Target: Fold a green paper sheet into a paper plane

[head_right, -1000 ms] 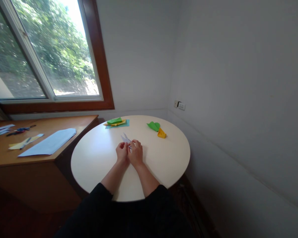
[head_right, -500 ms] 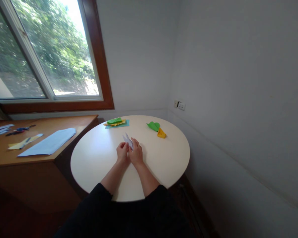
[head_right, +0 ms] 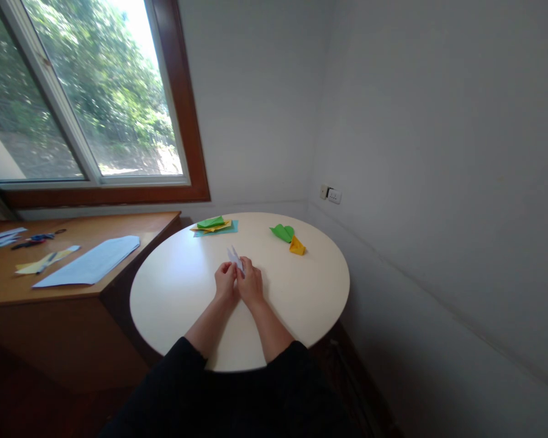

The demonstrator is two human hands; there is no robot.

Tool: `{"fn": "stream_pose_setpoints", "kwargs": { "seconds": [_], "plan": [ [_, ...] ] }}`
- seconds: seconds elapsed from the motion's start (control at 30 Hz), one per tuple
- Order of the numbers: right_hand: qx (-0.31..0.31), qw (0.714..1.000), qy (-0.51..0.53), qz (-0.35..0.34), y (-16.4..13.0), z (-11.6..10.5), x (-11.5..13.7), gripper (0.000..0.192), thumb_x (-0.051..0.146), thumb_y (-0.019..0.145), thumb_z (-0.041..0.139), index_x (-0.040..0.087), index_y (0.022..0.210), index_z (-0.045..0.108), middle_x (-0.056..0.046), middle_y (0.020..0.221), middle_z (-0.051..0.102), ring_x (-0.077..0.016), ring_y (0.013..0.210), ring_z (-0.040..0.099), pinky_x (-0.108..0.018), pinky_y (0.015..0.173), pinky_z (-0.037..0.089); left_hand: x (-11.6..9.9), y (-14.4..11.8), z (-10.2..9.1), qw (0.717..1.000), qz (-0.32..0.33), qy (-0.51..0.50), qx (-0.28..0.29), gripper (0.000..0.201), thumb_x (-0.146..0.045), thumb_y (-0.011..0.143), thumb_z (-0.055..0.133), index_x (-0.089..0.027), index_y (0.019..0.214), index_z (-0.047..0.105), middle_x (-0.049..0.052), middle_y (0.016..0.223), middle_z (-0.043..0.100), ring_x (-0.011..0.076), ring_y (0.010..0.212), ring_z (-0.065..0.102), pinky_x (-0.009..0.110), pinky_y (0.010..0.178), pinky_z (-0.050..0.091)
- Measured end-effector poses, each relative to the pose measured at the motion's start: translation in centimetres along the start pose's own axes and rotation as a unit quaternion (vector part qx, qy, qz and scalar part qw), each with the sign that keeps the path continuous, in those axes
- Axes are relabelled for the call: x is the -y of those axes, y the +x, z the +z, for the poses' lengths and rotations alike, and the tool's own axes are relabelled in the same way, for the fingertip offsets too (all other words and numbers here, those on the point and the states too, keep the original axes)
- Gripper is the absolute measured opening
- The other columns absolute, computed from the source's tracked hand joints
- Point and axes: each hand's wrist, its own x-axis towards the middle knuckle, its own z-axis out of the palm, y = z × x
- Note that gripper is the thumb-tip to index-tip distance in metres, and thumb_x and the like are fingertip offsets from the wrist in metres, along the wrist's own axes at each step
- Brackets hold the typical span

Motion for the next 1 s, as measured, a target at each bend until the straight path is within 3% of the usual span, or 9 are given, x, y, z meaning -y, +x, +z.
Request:
{"fn": "stream_pose_setpoints", "kwargs": {
  "seconds": [0.3, 0.53, 0.8, 1.0],
  "plan": [
    [-0.008, 0.999, -0.031, 0.017, 0.0, -0.2, -0.1, 0.015, 0.018, 0.083, 0.047, 0.022, 0.096, 0.054, -0.004, 0.096, 0.07, -0.0199, 0.09, 0.063, -0.036, 0.088, 0.041, -0.1, -0.1, 0.0, 1.0, 0.007, -0.001, 0.014, 0.027, -0.033, 0.055, 0.072, -0.014, 0.063, 0.054, -0.002, 0.058, 0.054, 0.0093, 0.055, 0.052, 0.024, 0.057, 0.042],
    [-0.032, 0.992, 0.098, 0.067, 0.2, 0.2, -0.9, 0.011, 0.021, 0.08, 0.048, 0.021, 0.089, 0.054, -0.005, 0.086, 0.07, -0.0186, 0.084, 0.066, -0.033, 0.077, 0.05, -0.4, -0.3, 0.0, 1.0, 0.007, -0.004, 0.018, 0.034, -0.032, 0.053, 0.074, -0.016, 0.07, 0.049, -0.004, 0.06, 0.054, 0.0095, 0.057, 0.055, 0.023, 0.059, 0.043],
    [-0.063, 0.954, 0.258, 0.137, 0.5, 0.8, -1.6, 0.018, 0.036, 0.072, 0.056, 0.018, 0.077, 0.055, -0.006, 0.076, 0.067, -0.0192, 0.074, 0.065, -0.029, 0.064, 0.053, -0.3, -0.2, 0.1, 0.999, -0.017, -0.025, 0.021, 0.041, -0.029, 0.05, 0.076, -0.016, 0.079, 0.05, 0.0, 0.066, 0.06, 0.0117, 0.06, 0.058, 0.026, 0.063, 0.045],
    [-0.067, 0.932, 0.315, 0.168, 0.8, 1.0, -2.0, 0.018, 0.034, 0.067, 0.058, 0.017, 0.073, 0.056, -0.004, 0.066, 0.065, -0.017, 0.063, 0.063, -0.029, 0.061, 0.052, -0.3, -0.2, 0.1, 0.999, -0.017, -0.028, 0.029, 0.033, -0.029, 0.05, 0.076, -0.013, 0.07, 0.055, -0.002, 0.061, 0.057, 0.0099, 0.057, 0.054, 0.025, 0.061, 0.043]
  ]
}}
